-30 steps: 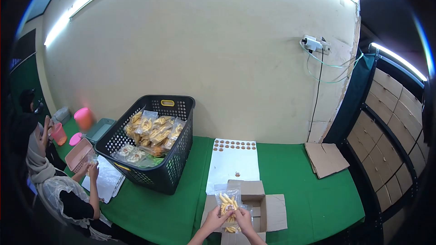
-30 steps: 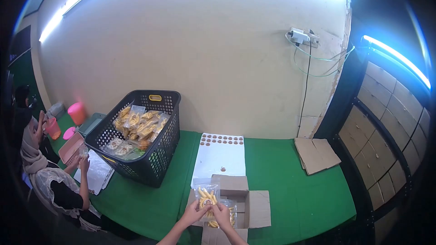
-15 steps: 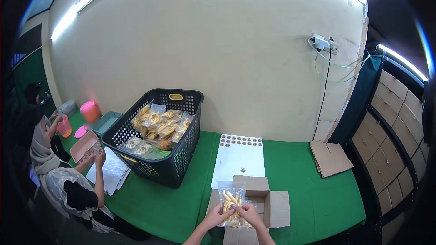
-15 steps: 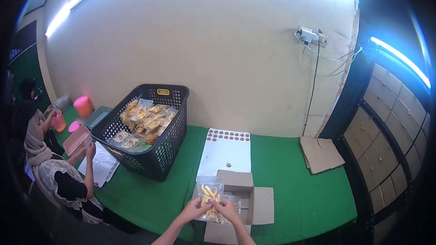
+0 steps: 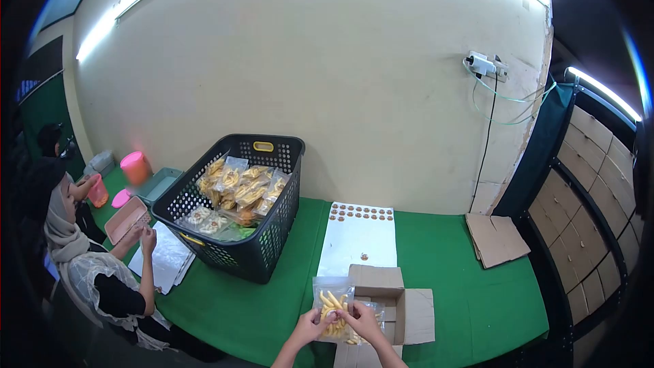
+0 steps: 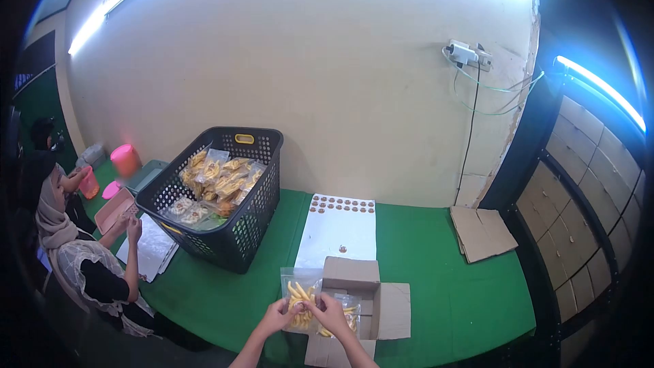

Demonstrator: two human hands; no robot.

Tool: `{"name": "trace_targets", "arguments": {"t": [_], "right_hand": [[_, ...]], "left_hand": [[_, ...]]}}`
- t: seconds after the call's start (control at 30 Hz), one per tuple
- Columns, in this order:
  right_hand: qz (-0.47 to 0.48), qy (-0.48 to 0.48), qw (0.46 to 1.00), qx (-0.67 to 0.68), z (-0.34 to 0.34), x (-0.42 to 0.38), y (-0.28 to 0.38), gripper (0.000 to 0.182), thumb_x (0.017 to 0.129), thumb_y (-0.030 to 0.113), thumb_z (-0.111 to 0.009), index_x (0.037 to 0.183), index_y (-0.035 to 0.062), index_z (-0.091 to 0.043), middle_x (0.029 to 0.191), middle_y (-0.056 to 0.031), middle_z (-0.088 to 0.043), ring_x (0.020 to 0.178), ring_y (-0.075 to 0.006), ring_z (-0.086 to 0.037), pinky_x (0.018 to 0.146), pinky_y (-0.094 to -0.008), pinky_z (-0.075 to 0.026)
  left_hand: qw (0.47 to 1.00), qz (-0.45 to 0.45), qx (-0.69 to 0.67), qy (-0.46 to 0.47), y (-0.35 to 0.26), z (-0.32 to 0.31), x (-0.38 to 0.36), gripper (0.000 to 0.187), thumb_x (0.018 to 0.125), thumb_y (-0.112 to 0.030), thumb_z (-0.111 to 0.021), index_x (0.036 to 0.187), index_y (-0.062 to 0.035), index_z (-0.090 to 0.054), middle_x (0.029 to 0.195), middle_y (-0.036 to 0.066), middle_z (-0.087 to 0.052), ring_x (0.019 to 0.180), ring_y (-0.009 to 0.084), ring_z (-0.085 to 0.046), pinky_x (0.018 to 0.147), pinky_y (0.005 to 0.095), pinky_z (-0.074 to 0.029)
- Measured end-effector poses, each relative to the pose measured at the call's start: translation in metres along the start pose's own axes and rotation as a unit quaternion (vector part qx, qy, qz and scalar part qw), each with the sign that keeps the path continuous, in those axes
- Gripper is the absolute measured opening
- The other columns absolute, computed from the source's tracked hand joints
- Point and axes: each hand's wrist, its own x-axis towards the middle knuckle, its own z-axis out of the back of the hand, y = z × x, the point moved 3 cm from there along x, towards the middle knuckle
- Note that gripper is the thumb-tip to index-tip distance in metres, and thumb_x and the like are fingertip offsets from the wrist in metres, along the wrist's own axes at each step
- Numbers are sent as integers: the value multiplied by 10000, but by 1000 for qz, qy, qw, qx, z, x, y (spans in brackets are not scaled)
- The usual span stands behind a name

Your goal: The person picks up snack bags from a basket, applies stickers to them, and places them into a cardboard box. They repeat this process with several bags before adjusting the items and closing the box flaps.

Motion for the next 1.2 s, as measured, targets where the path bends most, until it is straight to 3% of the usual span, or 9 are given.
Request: {"name": "trace_targets", "arguments": {"t": [0.17,0.3,0.33,0.43,0.47,0.7,0.8,0.97,1.2], "right_hand": [[14,8,996,93,-19,-3,4,385,719,364,-670,788,4,-554,628,-64,-551,554,-122,-488,502,-263,-398],[-43,67,994,69,-20,-6,10,393,719,344,-678,889,2,-586,689,-53,-584,618,-84,-535,556,-237,-434],[-15,26,986,165,-23,-8,7,358,743,305,-666,916,0,-594,635,0,-545,559,-41,-458,486,-208,-369],[-23,-15,984,176,-20,-10,-9,307,771,262,-644,929,2,-600,600,40,-497,525,-21,-386,452,-188,-300],[-31,-8,983,179,-18,-12,-12,221,812,194,-596,906,-5,-584,654,34,-514,571,-20,-436,498,-174,-344],[-46,-87,974,205,-5,-26,-14,181,831,168,-567,866,-9,-570,648,37,-502,577,-18,-425,502,-173,-345],[-49,-72,980,181,3,-33,5,169,833,158,-561,877,-5,-558,637,42,-478,567,-18,-403,501,-171,-338],[-26,-61,961,268,-15,-33,-6,177,823,154,-574,920,11,-535,666,48,-427,571,-15,-351,498,-167,-304],[-40,-52,973,219,-13,-22,-5,153,802,75,-530,925,-14,-524,793,-13,-548,698,-60,-512,617,-195,-419]], "left_hand": [[999,-17,-3,-43,-7,14,-2,340,781,-271,-633,912,35,-567,791,55,-628,684,59,-565,591,211,-459],[998,-36,33,-30,-35,15,-9,316,802,-229,-610,973,33,-564,821,55,-625,718,58,-563,628,208,-460],[999,-15,23,-18,-35,13,-9,312,805,-217,-606,993,28,-563,830,48,-621,737,58,-561,644,211,-460],[1000,-16,5,1,-33,3,-9,307,807,-216,-603,997,21,-564,831,41,-619,735,54,-556,643,211,-459],[1000,-17,5,9,-33,0,-9,308,806,-220,-604,997,18,-563,819,31,-612,722,49,-544,633,207,-451],[995,-32,90,20,-51,-19,-17,324,795,-261,-604,985,-2,-569,718,9,-590,623,38,-517,528,223,-410],[998,-22,45,-38,-31,-30,-10,337,786,-296,-610,912,15,-583,686,57,-605,595,76,-549,554,231,-439],[988,-43,127,-80,-50,-24,-15,330,776,-298,-613,866,18,-591,675,137,-613,591,173,-605,535,278,-454],[983,-97,125,-97,-56,-18,-4,339,763,-326,-623,813,8,-592,664,136,-608,600,243,-610,541,322,-464]]}}
